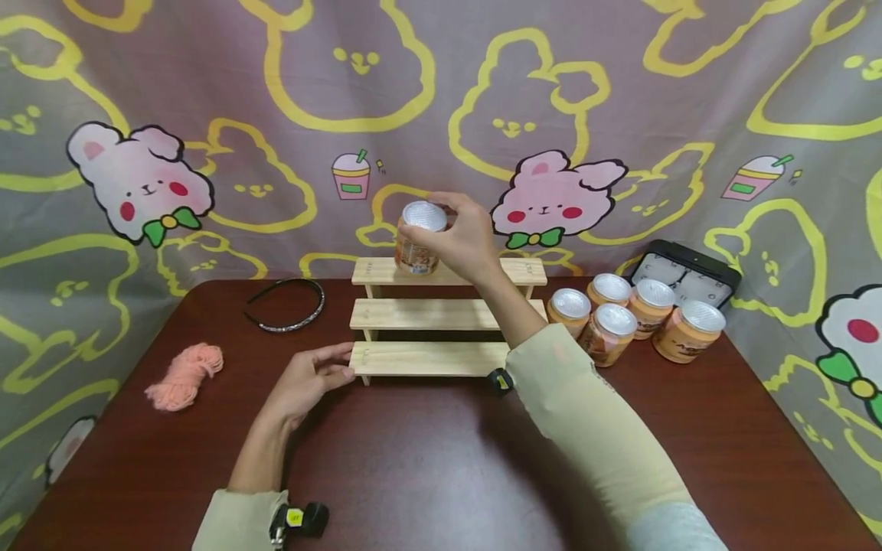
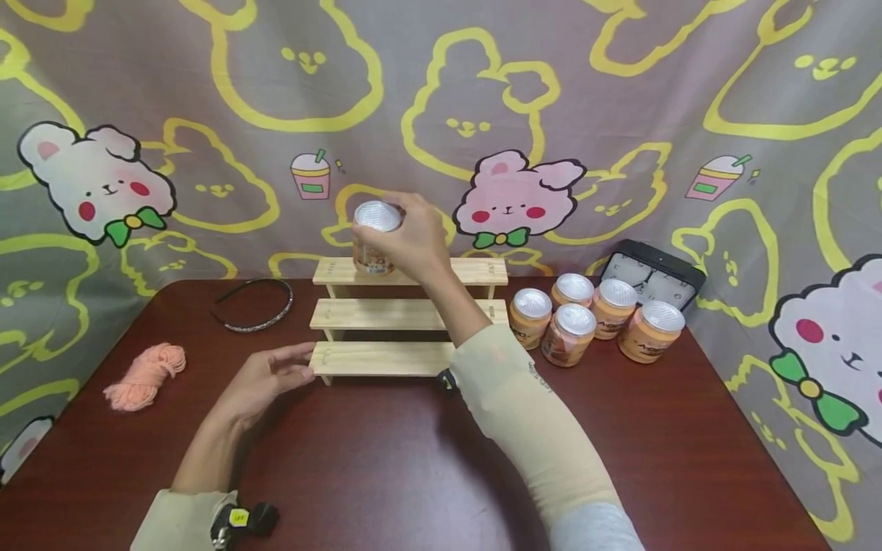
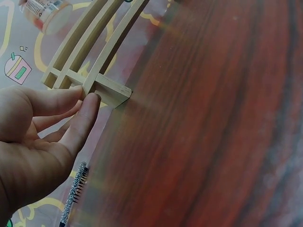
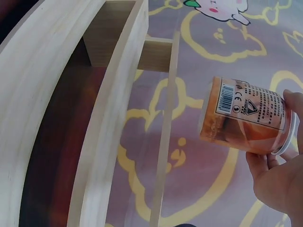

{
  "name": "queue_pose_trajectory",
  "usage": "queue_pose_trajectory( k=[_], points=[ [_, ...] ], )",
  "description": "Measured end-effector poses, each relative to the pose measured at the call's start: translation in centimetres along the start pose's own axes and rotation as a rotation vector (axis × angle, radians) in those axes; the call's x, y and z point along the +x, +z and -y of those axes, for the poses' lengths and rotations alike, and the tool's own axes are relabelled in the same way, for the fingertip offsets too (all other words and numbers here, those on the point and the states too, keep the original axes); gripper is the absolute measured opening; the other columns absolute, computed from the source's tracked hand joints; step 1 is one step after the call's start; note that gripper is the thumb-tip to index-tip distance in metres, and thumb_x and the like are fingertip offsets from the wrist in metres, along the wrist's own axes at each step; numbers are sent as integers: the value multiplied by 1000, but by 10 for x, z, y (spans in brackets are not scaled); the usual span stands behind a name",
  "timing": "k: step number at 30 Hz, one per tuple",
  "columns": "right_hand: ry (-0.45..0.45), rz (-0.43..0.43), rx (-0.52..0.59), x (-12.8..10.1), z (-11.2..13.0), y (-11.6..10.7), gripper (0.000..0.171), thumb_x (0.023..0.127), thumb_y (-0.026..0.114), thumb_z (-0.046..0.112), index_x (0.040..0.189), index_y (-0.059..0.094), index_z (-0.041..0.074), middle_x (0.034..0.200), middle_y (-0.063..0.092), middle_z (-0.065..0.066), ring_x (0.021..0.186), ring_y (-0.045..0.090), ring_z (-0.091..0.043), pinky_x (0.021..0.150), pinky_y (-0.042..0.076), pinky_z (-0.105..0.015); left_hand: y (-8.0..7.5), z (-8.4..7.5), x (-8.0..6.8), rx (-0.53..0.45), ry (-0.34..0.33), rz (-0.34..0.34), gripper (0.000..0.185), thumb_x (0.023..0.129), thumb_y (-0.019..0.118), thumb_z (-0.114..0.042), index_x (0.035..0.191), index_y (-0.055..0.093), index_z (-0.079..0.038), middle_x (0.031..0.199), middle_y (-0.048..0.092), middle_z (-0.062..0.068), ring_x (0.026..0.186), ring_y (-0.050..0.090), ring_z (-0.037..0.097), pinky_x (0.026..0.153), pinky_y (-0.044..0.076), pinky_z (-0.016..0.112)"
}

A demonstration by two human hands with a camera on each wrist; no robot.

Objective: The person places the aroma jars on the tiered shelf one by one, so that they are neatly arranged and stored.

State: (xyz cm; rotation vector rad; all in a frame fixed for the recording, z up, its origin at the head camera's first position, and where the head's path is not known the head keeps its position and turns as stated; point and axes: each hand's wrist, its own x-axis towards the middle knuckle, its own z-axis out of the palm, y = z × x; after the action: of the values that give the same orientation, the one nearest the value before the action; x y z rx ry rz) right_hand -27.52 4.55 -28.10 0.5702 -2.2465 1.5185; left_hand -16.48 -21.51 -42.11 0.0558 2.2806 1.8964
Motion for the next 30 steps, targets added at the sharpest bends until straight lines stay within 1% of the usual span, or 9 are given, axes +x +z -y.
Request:
queue_pose_trajectory(
  k=[6,11,13,17,22,30],
  points=[
    [22,19,-21,3,-4,11,61,77,88,27,127,67,-3,123,67,-14,102,65,-24,79,61,-30,0,1,-1,3,-14,-2,54,94,67,4,144,47,12,130,57,29,93,65,10,82,54,17],
    [39,27,-21,5,-7,18,61,78,88,26,127,67,-3,123,67,-13,101,65,-23,78,61,-30,-2,2,0,9,6,9,54,95,66,4,144,47,12,131,56,30,95,64,11,82,54,17],
    [44,31,-37,7,-7,20,62,78,88,27,128,67,-3,123,67,-13,100,65,-22,77,61,-30,-2,2,1,8,11,10,53,95,66,4,144,47,12,131,56,30,96,64,11,82,54,17],
    [52,45,-74,9,-6,26,63,78,88,31,129,67,-1,125,66,-12,102,64,-22,77,60,-29,-1,1,1,2,1,8,54,94,67,4,144,47,12,131,56,30,96,64,9,82,54,17],
    [88,70,-108,10,-4,35,65,78,88,34,131,66,3,129,65,-9,106,62,-20,79,59,-27,1,-2,0,-3,-12,12,55,95,67,3,145,46,12,132,55,29,95,64,9,82,54,17],
    [86,68,-129,14,-2,45,62,78,88,35,128,68,3,123,67,-8,102,64,-20,77,58,-27,-1,-1,0,-7,-9,6,56,94,68,5,144,46,13,131,56,29,93,64,8,81,54,17]
  ],
)
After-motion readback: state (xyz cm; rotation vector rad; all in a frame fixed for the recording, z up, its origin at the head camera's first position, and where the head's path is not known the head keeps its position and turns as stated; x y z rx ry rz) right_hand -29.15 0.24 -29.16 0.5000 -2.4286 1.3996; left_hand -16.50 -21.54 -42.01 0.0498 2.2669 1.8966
